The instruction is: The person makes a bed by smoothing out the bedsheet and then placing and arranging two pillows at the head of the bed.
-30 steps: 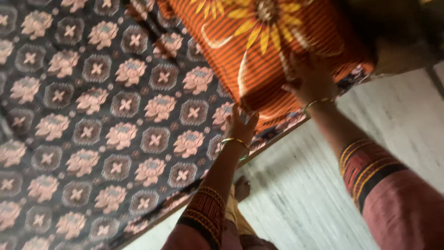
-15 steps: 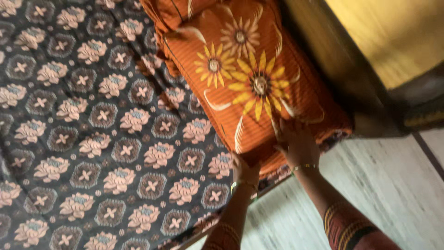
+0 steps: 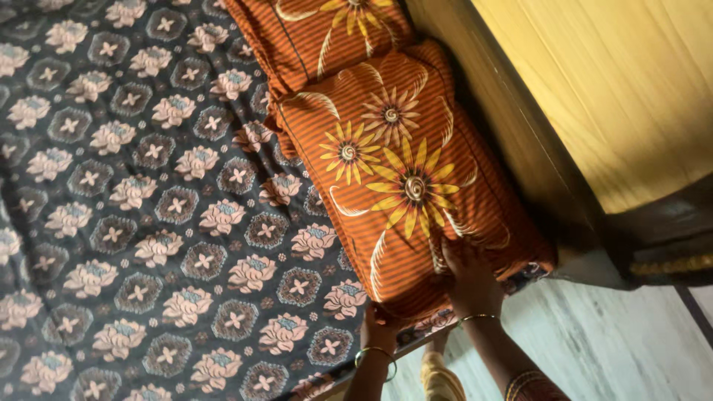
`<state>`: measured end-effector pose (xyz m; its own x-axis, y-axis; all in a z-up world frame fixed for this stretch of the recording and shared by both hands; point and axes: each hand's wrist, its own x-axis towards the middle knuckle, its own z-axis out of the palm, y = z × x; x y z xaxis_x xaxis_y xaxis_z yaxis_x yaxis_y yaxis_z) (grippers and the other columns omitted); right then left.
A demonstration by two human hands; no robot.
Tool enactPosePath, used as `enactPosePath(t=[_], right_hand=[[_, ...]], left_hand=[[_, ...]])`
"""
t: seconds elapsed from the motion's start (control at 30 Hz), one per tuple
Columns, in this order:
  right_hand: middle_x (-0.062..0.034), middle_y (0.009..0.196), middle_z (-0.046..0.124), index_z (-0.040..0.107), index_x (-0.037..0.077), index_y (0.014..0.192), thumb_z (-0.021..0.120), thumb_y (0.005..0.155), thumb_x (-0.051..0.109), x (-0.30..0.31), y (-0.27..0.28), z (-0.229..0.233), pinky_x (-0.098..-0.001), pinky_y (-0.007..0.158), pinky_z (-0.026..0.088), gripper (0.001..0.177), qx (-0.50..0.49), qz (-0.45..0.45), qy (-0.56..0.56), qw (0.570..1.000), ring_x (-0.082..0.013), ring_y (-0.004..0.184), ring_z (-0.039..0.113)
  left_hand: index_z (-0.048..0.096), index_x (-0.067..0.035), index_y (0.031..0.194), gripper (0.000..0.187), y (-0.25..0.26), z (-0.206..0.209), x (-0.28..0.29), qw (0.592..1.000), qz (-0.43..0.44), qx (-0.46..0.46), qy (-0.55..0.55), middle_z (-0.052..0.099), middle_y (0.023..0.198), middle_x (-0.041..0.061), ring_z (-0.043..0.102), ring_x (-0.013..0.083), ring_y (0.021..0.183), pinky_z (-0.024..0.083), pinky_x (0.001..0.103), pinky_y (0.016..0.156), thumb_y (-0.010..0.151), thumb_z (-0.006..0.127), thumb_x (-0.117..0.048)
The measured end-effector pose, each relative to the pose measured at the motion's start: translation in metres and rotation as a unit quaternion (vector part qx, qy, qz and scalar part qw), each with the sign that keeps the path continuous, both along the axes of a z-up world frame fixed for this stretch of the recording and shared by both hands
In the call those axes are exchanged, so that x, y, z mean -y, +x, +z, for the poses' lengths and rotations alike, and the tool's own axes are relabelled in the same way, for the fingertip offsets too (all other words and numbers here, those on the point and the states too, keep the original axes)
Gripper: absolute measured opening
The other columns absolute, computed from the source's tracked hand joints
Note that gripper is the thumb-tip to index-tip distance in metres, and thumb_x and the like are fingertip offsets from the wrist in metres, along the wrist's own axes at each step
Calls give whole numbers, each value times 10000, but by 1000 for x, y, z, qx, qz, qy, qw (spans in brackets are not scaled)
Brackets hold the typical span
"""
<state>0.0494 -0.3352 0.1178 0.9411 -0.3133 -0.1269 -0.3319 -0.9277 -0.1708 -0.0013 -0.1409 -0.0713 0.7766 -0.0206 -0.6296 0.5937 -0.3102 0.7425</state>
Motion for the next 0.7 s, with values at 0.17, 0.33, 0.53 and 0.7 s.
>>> enactPosePath(t=[0.17, 0.33, 0.53, 0.7], right_hand=[[-210, 1543, 455, 476, 226, 1524, 715, 795, 347, 25, -7, 2, -489, 1130, 381, 777, 43, 59, 54, 996, -428, 1403, 426], [-78, 1292, 745, 708, 230, 1282, 583, 990, 393, 76, -31, 1, -376, 1059, 542, 357, 59, -97, 203, 973, -246, 1205, 716], [-251, 1216, 689, 641, 38, 1345, 502, 1000, 214, 194, -45, -67, -518, 980, 511, 412, 146, -21, 29, 989, -451, 1123, 653], [-293, 1119, 710, 694, 9, 1175, 560, 998, 319, 247, -36, -125, -554, 942, 533, 381, -131, -105, 96, 981, -498, 1074, 667]], left_hand=[[610, -117, 1238, 492, -6, -21, -2, 990, 127, 45, 35, 718, 1022, 91, 687, 214, 938, 590, 383, 826, 763, 739, -99], [663, -134, 1258, 497, -18, -9, -2, 981, 159, 72, 79, 758, 952, 89, 674, 182, 869, 553, 376, 764, 770, 718, -55], [731, -24, 1043, 198, -18, -4, 9, 992, 109, 47, -47, 759, 866, 47, 657, 131, 802, 545, 303, 735, 898, 596, -34], [720, -5, 1115, 289, -18, -2, 12, 970, 159, 31, -182, 753, 931, 70, 653, 157, 826, 534, 290, 737, 865, 576, -4]])
